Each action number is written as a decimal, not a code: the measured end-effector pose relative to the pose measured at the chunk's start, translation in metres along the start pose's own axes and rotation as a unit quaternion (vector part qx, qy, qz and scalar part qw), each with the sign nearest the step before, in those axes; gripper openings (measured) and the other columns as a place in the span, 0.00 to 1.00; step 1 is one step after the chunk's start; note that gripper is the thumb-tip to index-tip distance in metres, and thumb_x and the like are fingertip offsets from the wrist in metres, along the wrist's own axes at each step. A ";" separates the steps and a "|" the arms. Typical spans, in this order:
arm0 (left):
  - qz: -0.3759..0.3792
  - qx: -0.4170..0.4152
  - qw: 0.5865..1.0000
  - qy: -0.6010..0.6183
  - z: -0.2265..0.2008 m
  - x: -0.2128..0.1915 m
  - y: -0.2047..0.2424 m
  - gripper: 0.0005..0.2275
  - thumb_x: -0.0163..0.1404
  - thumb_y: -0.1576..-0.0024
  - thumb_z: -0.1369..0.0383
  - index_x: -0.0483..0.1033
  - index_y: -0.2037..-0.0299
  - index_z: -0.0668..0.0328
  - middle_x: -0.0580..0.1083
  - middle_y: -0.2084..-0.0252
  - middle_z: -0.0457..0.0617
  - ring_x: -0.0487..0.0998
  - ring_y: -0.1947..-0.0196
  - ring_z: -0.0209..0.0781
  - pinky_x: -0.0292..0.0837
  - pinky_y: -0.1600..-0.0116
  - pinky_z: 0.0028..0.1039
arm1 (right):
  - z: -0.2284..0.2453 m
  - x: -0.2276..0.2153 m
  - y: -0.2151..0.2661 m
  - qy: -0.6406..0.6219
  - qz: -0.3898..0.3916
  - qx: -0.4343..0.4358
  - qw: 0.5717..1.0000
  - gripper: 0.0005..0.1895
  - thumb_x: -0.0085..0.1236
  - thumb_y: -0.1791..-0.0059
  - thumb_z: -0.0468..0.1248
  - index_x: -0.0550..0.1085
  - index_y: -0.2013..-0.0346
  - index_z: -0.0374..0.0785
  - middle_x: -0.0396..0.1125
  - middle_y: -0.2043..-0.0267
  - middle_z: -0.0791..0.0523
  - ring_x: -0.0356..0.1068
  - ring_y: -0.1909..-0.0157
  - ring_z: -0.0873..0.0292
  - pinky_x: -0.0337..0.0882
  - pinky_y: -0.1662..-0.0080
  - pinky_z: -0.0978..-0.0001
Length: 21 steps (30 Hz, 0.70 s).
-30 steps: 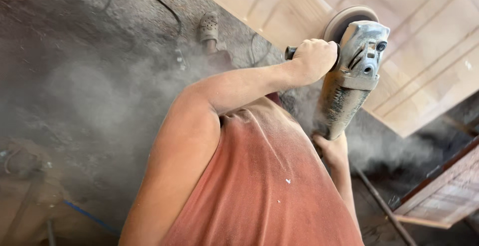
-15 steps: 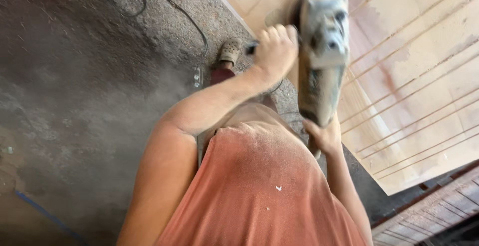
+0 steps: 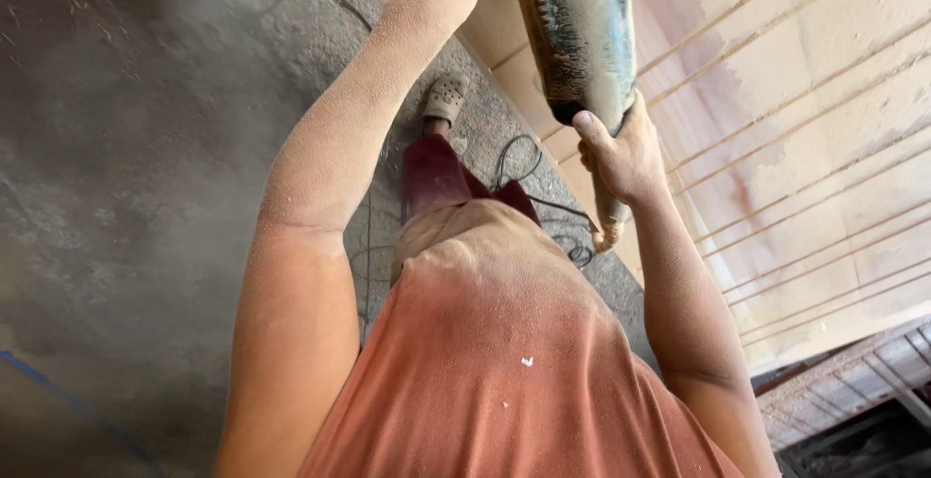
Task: The person uses an angle grinder with a sanding disc to smooth the surface of a large wooden panel. They move the tool across the wood in steady strokes, generating visible sawdust as they work.
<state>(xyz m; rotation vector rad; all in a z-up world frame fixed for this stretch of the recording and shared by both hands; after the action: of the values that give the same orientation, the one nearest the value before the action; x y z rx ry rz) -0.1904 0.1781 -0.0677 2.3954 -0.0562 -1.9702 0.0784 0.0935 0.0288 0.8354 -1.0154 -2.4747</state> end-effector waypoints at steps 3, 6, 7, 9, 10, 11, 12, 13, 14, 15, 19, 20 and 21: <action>0.018 0.003 1.000 0.017 -0.039 0.004 0.006 0.13 0.50 0.38 0.64 0.75 0.62 0.71 0.74 0.76 0.54 0.78 0.78 0.38 0.75 0.78 0.22 | -0.022 -0.022 0.018 0.063 -0.026 0.022 0.997 0.38 0.61 0.52 0.50 0.59 0.34 0.35 0.71 0.70 0.55 0.72 0.71 0.62 0.74 0.66 0.67; 0.062 0.006 0.998 0.033 -0.079 0.012 0.020 0.13 0.49 0.36 0.64 0.73 0.62 0.72 0.74 0.76 0.54 0.77 0.78 0.36 0.74 0.79 0.21 | -0.060 -0.041 0.043 0.069 -0.051 0.053 0.995 0.37 0.61 0.53 0.47 0.60 0.36 0.33 0.71 0.71 0.54 0.73 0.71 0.61 0.74 0.65 0.65; 0.089 0.009 0.995 0.041 -0.092 0.016 0.029 0.13 0.49 0.35 0.64 0.72 0.62 0.72 0.74 0.75 0.54 0.77 0.78 0.36 0.75 0.78 0.21 | -0.074 -0.045 0.050 0.079 -0.051 0.054 0.994 0.36 0.61 0.53 0.46 0.60 0.36 0.32 0.72 0.70 0.53 0.74 0.70 0.60 0.74 0.64 0.65; 0.112 0.023 0.992 0.050 -0.115 0.012 0.043 0.13 0.49 0.35 0.64 0.72 0.61 0.71 0.74 0.74 0.53 0.77 0.77 0.35 0.75 0.77 0.22 | -0.104 -0.053 0.060 0.098 -0.060 0.056 0.992 0.34 0.61 0.53 0.44 0.62 0.37 0.32 0.73 0.69 0.52 0.75 0.68 0.60 0.75 0.61 0.64; 0.109 0.030 0.992 0.051 -0.126 0.004 0.050 0.13 0.49 0.35 0.64 0.72 0.61 0.70 0.74 0.74 0.53 0.77 0.77 0.35 0.76 0.76 0.23 | -0.118 -0.057 0.065 0.086 -0.064 0.057 0.993 0.35 0.61 0.53 0.45 0.62 0.37 0.32 0.73 0.68 0.52 0.75 0.68 0.59 0.75 0.61 0.64; 0.106 0.037 0.992 0.053 -0.137 -0.005 0.056 0.12 0.49 0.35 0.64 0.72 0.62 0.69 0.74 0.74 0.53 0.77 0.77 0.35 0.76 0.76 0.23 | -0.131 -0.061 0.071 0.074 -0.067 0.058 0.993 0.35 0.60 0.54 0.45 0.62 0.38 0.32 0.73 0.66 0.52 0.75 0.68 0.59 0.75 0.62 0.64; 0.111 0.038 0.991 0.060 -0.144 -0.013 0.063 0.12 0.49 0.36 0.63 0.72 0.62 0.69 0.75 0.73 0.53 0.78 0.77 0.35 0.77 0.75 0.23 | -0.142 -0.063 0.075 0.062 -0.068 0.058 0.994 0.35 0.60 0.55 0.46 0.62 0.38 0.32 0.73 0.65 0.52 0.75 0.68 0.58 0.75 0.62 0.63; 0.115 0.040 0.990 0.068 -0.151 -0.022 0.073 0.12 0.49 0.37 0.63 0.72 0.62 0.68 0.75 0.73 0.53 0.78 0.76 0.36 0.77 0.74 0.24 | -0.150 -0.061 0.085 0.060 -0.063 0.050 0.995 0.37 0.60 0.55 0.48 0.62 0.38 0.32 0.73 0.64 0.52 0.75 0.68 0.58 0.75 0.62 0.63; 0.115 0.039 0.990 0.075 -0.157 -0.028 0.078 0.12 0.50 0.38 0.63 0.72 0.62 0.68 0.75 0.73 0.53 0.78 0.75 0.36 0.77 0.73 0.24 | -0.156 -0.061 0.091 0.061 -0.059 0.037 0.996 0.38 0.61 0.56 0.49 0.62 0.38 0.32 0.73 0.63 0.52 0.75 0.67 0.58 0.76 0.62 0.63; 0.124 0.050 0.988 0.072 -0.164 -0.030 0.084 0.11 0.50 0.38 0.64 0.72 0.62 0.68 0.75 0.72 0.53 0.79 0.74 0.36 0.78 0.72 0.25 | -0.158 -0.059 0.095 0.061 -0.056 0.025 0.996 0.39 0.61 0.56 0.51 0.62 0.37 0.32 0.73 0.62 0.52 0.75 0.67 0.59 0.76 0.62 0.63; 0.089 0.011 0.994 0.056 -0.143 -0.027 0.089 0.09 0.51 0.42 0.65 0.71 0.66 0.65 0.75 0.72 0.55 0.80 0.72 0.39 0.79 0.69 0.30 | -0.141 -0.045 0.084 0.029 -0.031 0.038 0.998 0.38 0.61 0.56 0.53 0.64 0.41 0.33 0.70 0.68 0.52 0.73 0.69 0.59 0.75 0.63 0.62; 0.060 -0.002 0.997 0.053 -0.131 -0.027 0.081 0.09 0.52 0.44 0.65 0.71 0.67 0.63 0.76 0.72 0.55 0.81 0.72 0.41 0.79 0.69 0.31 | -0.128 -0.039 0.076 0.038 -0.028 0.042 0.998 0.36 0.61 0.56 0.52 0.65 0.42 0.33 0.71 0.70 0.53 0.74 0.69 0.59 0.75 0.64 0.63; 0.031 -0.002 0.998 0.048 -0.115 -0.025 0.071 0.08 0.52 0.43 0.66 0.71 0.66 0.63 0.76 0.72 0.55 0.80 0.72 0.41 0.78 0.69 0.31 | -0.113 -0.032 0.065 0.048 -0.026 0.045 0.997 0.34 0.60 0.56 0.51 0.65 0.43 0.33 0.71 0.71 0.54 0.74 0.70 0.60 0.76 0.64 0.63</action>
<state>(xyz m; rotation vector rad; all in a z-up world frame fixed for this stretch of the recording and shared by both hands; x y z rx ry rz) -0.0821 0.1096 -0.0177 2.4505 -0.1227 -1.8264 0.1803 0.0059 0.0235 1.0108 -1.0916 -2.4208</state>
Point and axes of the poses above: each hand's wrist, its own y-axis away from the middle knuckle, its own x-axis out of the palm, z = x × y, the point moved 8 cm from there along -y, towards the middle knuckle
